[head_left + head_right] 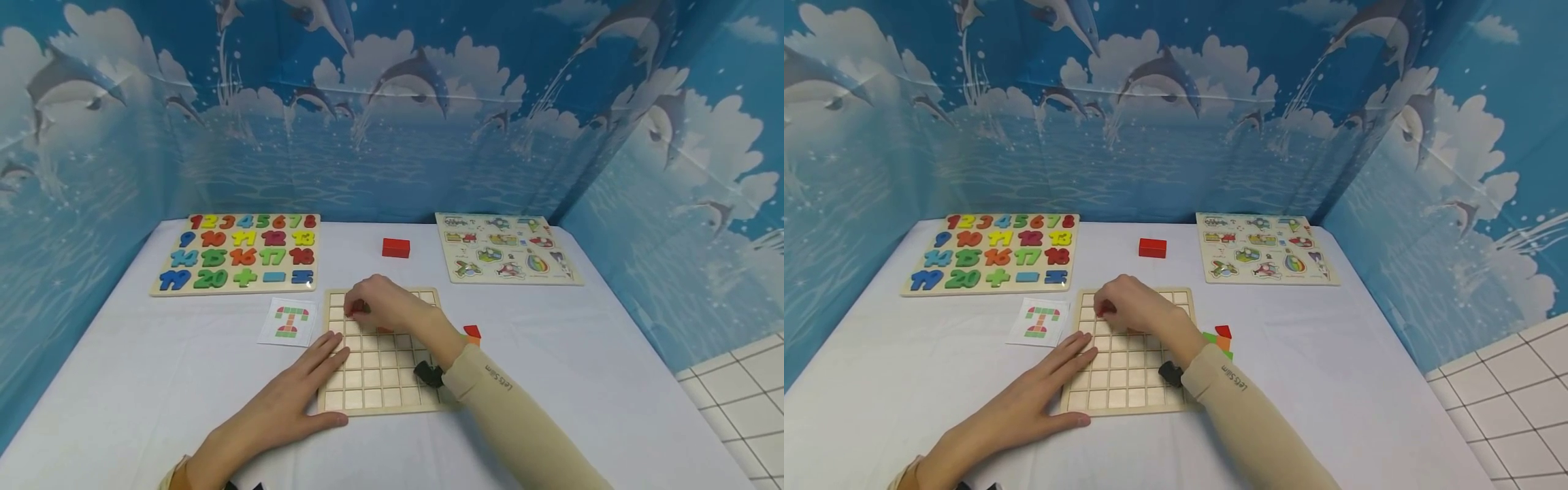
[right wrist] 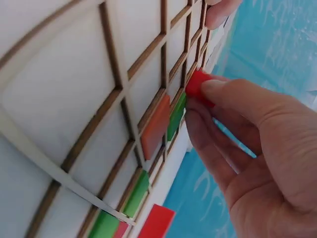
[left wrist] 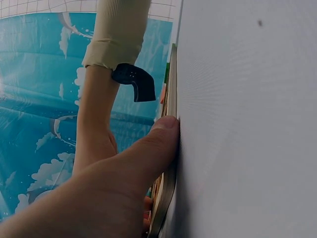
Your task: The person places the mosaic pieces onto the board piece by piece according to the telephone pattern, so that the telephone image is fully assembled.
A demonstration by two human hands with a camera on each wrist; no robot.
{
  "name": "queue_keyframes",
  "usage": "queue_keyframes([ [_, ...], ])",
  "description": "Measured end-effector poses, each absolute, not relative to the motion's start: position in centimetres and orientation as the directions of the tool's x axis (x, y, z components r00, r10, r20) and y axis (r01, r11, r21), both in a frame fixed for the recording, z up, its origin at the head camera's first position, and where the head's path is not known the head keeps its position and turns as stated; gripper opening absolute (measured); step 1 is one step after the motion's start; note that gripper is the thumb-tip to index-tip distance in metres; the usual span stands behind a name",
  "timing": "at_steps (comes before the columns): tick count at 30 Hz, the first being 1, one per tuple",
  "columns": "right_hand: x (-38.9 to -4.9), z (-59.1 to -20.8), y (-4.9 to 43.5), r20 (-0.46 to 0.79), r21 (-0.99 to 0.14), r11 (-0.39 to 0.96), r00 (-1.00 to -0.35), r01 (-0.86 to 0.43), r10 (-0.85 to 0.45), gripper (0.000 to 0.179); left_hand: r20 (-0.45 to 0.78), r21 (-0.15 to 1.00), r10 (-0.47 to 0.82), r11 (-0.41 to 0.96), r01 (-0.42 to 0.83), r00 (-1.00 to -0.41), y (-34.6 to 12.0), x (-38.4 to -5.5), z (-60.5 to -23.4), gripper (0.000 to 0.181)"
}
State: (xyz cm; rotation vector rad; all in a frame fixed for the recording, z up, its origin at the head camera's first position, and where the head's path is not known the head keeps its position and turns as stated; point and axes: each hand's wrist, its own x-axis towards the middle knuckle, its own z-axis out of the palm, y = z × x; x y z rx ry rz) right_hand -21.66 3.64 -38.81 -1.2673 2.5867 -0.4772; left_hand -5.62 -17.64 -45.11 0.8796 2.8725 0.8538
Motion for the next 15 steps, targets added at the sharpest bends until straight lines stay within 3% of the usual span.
queue_keyframes([
  [9,-21.8,-40.0,3.9,0.086,-0.347,0.590,-0.651,-0.729,-0.754,0.012,0.144,0.506,0.526,0.689,0.519,-0.838,-17.6,-5.5,-45.1,0.097],
  [15,-21.8,-40.2,4.4,0.099,-0.320,0.587,-0.643,-0.743,-0.760,0.013,0.126,0.505,0.521,0.699,0.506,-0.844,-17.6,-5.5,-45.0,0.097],
])
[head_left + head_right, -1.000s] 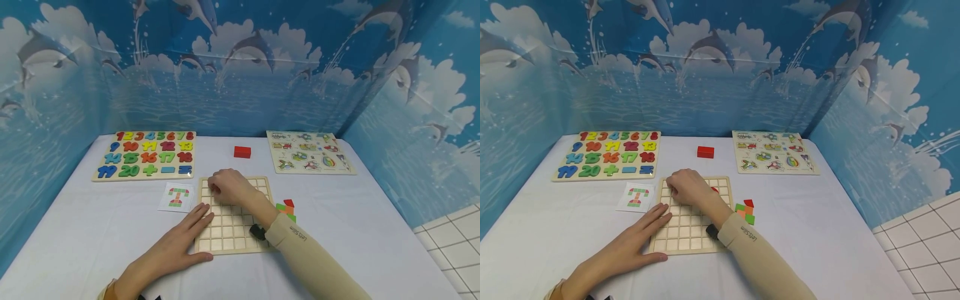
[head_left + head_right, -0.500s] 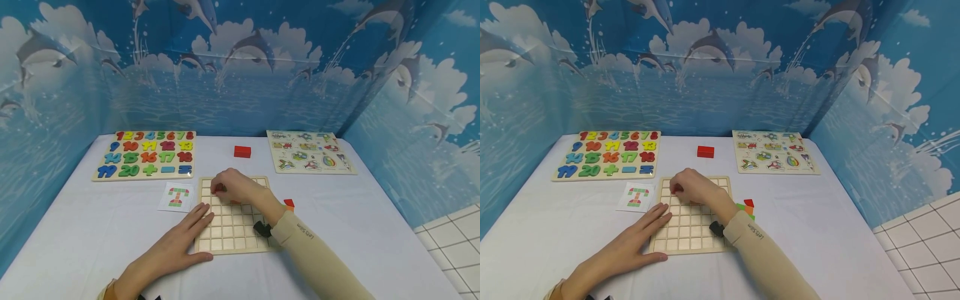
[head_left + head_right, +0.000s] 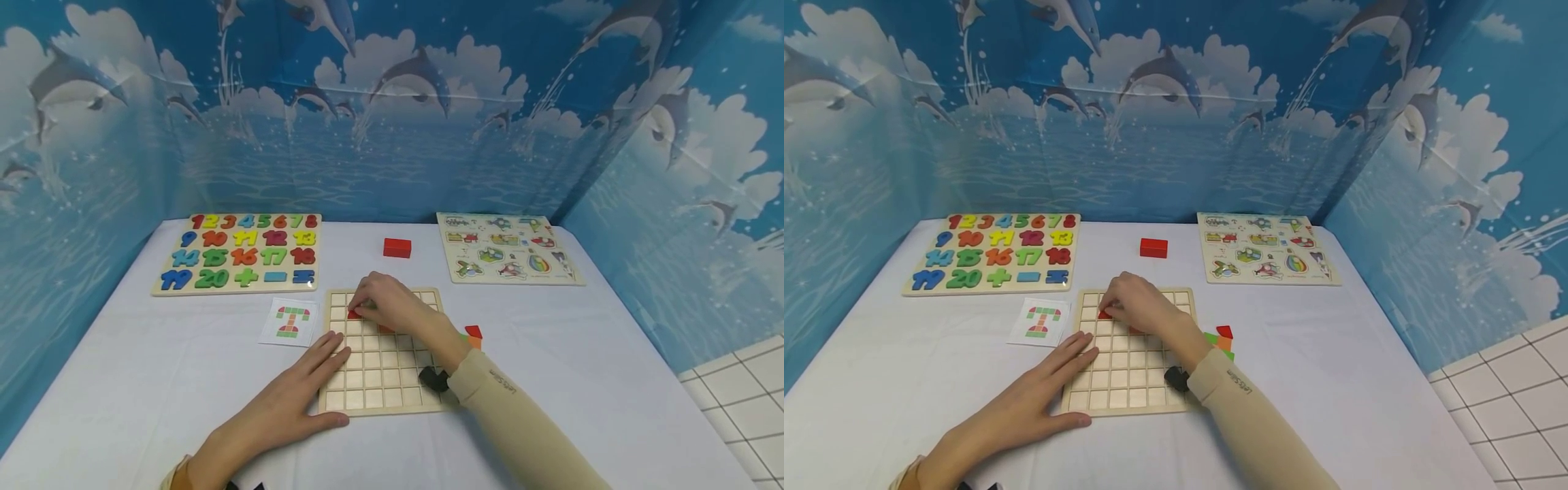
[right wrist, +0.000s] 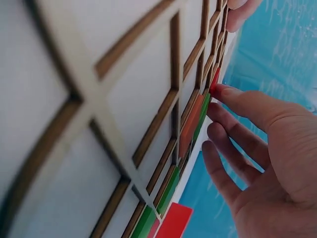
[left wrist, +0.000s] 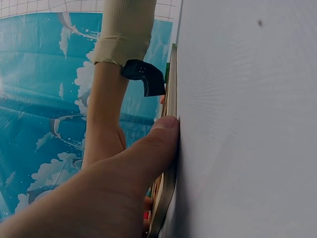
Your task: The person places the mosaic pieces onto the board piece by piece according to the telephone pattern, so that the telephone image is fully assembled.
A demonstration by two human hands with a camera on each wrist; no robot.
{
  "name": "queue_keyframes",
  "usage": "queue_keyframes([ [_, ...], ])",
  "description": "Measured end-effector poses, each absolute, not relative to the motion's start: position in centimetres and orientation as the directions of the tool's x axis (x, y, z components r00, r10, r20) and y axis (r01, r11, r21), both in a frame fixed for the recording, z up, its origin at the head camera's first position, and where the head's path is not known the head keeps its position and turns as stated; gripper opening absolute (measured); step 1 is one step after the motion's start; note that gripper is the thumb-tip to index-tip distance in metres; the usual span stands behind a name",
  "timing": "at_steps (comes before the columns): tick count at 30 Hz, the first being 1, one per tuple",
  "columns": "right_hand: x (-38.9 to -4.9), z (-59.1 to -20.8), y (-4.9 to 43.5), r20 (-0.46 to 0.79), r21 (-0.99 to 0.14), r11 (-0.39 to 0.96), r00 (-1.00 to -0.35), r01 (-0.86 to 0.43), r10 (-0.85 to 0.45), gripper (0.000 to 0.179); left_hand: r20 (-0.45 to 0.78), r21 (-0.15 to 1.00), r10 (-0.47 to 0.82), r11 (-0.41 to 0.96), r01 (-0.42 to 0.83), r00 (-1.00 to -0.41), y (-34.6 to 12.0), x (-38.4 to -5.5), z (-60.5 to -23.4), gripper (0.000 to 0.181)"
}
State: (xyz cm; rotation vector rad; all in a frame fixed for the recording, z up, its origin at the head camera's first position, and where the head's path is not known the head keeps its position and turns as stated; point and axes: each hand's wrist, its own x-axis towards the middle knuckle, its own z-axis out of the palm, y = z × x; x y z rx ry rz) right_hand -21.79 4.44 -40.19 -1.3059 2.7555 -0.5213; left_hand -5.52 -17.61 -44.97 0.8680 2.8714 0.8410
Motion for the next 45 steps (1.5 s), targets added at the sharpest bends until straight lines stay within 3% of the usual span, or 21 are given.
queue_keyframes([
  [5,-21.6,-40.1,5.1,0.071,-0.342,0.591,-0.647,-0.731,-0.759,0.019,0.126,0.502,0.520,0.701,0.507,-0.845,-17.6,-5.6,-44.9,0.096],
  [15,-20.4,-40.2,7.6,0.064,-0.494,0.638,-0.756,-0.591,-0.651,0.024,0.135,0.498,0.521,0.700,0.512,-0.843,-17.7,-5.5,-44.9,0.096],
  [25,-19.4,-40.0,8.9,0.074,-0.507,0.614,-0.740,-0.605,-0.668,0.027,0.147,0.490,0.522,0.699,0.520,-0.840,-17.7,-5.5,-45.1,0.097],
  [35,-19.7,-39.5,15.4,0.086,-0.582,0.604,-0.780,-0.544,-0.620,0.026,0.132,0.504,0.519,0.699,0.508,-0.845,-17.7,-5.5,-44.9,0.097],
  [45,-18.7,-39.9,21.3,0.026,-0.517,0.752,-0.886,-0.409,-0.464,0.027,0.142,0.500,0.520,0.696,0.515,-0.842,-17.7,-5.5,-45.2,0.098],
])
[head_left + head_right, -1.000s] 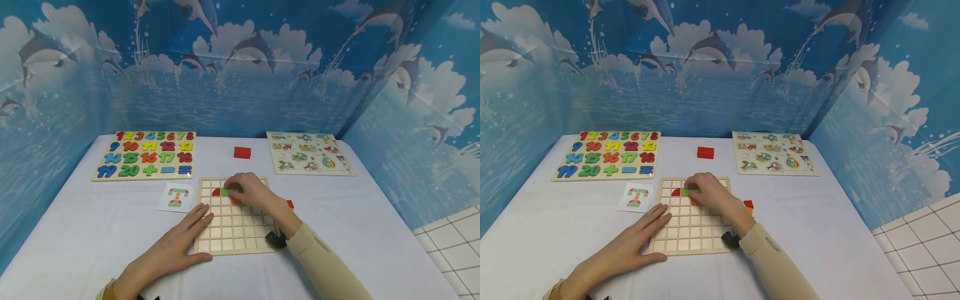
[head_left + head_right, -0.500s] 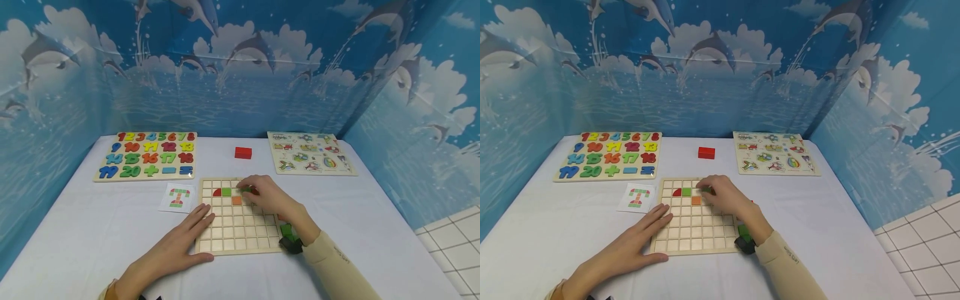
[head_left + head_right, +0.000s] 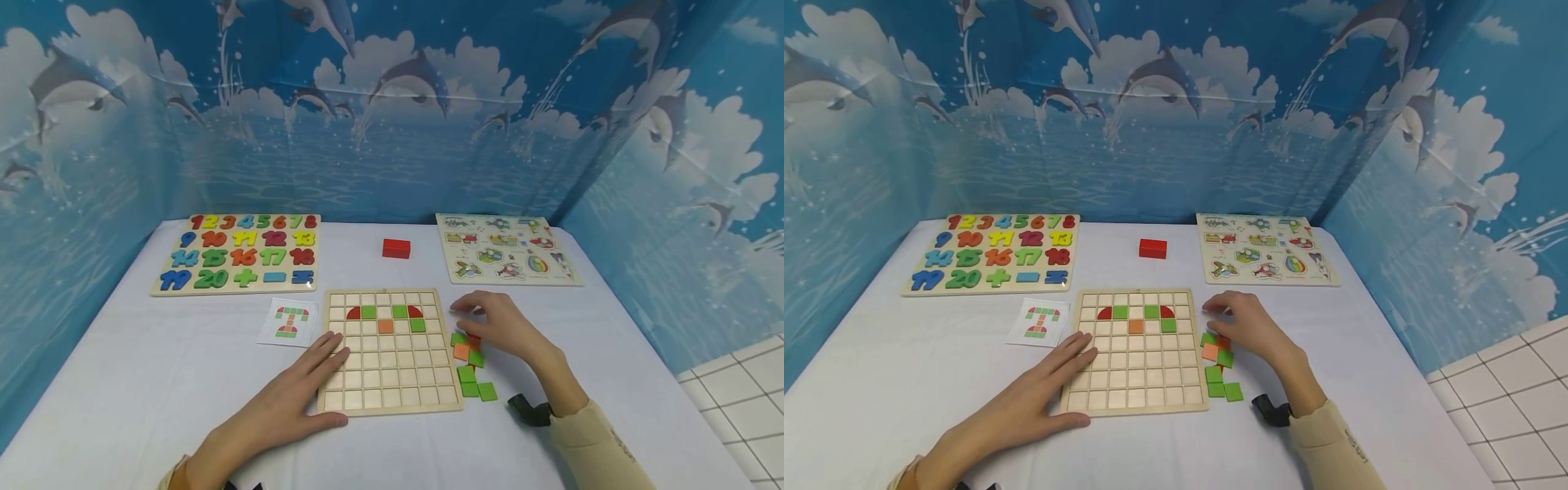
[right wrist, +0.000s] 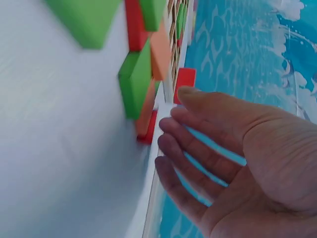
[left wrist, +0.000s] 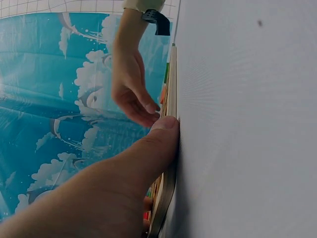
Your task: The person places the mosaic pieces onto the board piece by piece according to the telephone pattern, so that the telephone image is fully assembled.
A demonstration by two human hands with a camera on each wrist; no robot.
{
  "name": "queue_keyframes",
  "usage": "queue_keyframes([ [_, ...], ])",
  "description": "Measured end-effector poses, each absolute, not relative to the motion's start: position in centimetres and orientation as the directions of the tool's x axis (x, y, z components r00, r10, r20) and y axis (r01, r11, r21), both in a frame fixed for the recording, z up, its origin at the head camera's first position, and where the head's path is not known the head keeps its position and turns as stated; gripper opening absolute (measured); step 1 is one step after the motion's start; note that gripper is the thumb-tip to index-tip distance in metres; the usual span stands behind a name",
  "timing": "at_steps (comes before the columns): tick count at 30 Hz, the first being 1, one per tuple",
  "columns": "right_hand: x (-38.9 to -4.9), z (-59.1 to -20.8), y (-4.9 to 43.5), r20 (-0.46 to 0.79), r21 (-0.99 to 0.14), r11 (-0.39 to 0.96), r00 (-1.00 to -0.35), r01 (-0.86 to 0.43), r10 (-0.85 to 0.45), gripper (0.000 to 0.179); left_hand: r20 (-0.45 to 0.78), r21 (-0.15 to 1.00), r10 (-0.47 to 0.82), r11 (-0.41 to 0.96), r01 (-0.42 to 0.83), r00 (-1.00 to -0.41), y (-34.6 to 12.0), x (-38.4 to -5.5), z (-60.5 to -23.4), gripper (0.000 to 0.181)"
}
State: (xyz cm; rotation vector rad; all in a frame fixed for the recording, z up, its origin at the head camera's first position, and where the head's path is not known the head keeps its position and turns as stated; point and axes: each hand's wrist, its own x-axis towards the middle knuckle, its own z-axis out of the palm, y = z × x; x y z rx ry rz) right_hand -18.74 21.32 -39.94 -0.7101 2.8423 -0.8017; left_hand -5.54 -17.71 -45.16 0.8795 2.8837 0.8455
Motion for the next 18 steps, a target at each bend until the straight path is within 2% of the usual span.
queue_keyframes([
  [9,-17.99,-40.41,22.05,0.010,-0.455,0.832,-0.937,-0.316,-0.350,0.015,0.132,0.514,0.513,0.696,0.501,-0.848,-17.76,-5.41,-44.85,0.097],
  [18,-17.65,-40.02,21.69,-0.049,-0.446,0.870,-0.965,-0.209,-0.257,0.021,0.115,0.514,0.510,0.704,0.490,-0.852,-17.69,-5.43,-44.95,0.096],
])
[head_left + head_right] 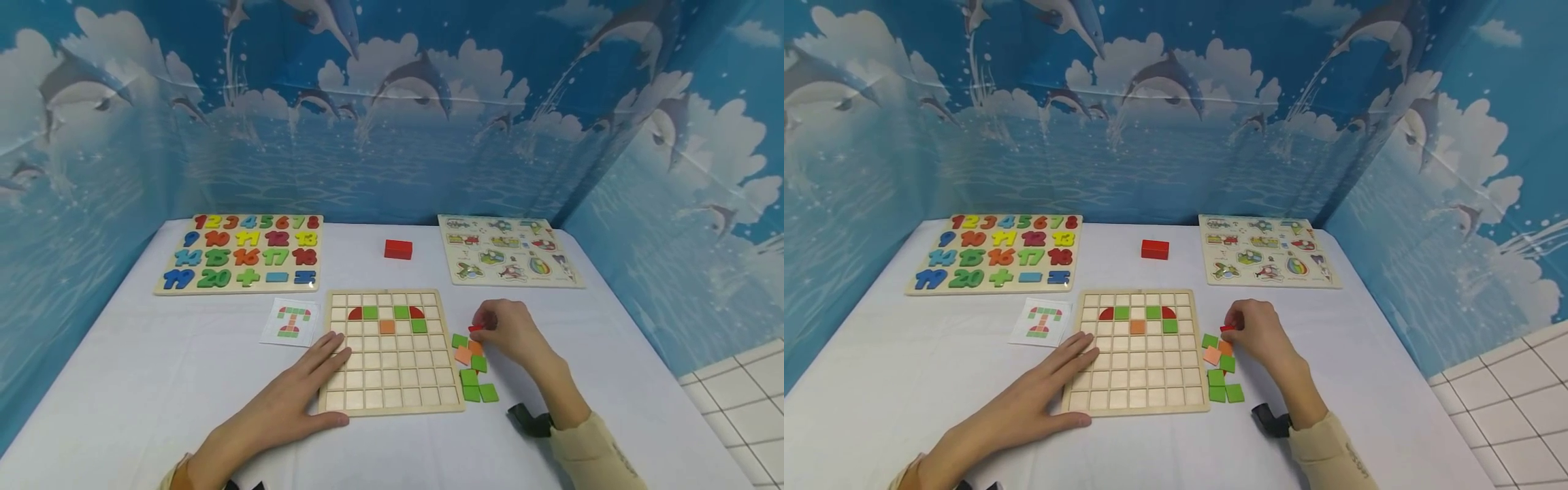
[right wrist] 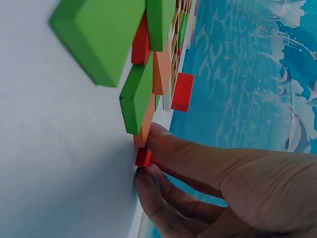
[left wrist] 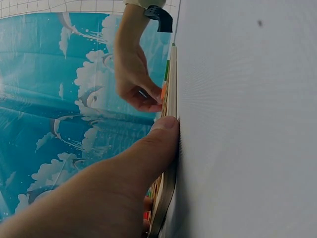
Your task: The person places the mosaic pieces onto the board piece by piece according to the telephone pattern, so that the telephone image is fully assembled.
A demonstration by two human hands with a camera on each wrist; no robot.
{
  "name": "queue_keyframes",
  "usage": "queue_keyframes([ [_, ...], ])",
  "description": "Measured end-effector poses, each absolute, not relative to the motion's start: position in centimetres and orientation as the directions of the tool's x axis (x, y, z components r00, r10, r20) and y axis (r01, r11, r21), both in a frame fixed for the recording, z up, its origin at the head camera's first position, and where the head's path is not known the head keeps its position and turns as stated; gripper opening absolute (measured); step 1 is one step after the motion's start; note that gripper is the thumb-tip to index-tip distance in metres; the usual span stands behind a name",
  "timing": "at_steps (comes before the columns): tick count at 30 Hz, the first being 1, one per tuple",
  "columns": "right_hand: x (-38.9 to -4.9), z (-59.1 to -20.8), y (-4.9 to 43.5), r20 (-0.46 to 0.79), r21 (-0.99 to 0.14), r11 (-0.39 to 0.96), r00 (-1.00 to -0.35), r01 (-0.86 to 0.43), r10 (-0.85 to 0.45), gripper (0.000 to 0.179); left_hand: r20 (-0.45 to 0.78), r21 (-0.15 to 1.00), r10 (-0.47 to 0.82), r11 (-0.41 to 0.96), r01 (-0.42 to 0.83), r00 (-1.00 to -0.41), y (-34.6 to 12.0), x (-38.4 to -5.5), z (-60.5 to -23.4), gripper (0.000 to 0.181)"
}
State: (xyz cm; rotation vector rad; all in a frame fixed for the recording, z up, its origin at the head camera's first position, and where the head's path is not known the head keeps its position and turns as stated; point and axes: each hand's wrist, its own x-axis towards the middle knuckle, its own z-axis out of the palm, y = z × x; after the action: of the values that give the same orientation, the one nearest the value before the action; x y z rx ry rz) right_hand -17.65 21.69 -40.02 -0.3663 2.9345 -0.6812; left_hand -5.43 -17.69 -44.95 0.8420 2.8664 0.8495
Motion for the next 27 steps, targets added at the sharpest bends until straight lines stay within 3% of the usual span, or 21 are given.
queue_keyframes([
  [6,-18.3,-40.3,22.1,-0.104,-0.500,0.848,-0.959,-0.178,-0.263,0.014,0.114,0.514,0.514,0.702,0.493,-0.850,-17.7,-5.5,-45.1,0.096],
  [12,-18.5,-40.3,21.7,-0.067,-0.543,0.810,-0.950,-0.223,-0.306,0.005,0.113,0.519,0.515,0.699,0.492,-0.850,-17.7,-5.4,-45.0,0.097],
  [27,-15.1,-39.3,15.5,-0.030,-0.652,0.700,-0.913,-0.291,-0.406,0.009,0.118,0.512,0.516,0.700,0.497,-0.848,-17.8,-5.6,-45.1,0.096],
])
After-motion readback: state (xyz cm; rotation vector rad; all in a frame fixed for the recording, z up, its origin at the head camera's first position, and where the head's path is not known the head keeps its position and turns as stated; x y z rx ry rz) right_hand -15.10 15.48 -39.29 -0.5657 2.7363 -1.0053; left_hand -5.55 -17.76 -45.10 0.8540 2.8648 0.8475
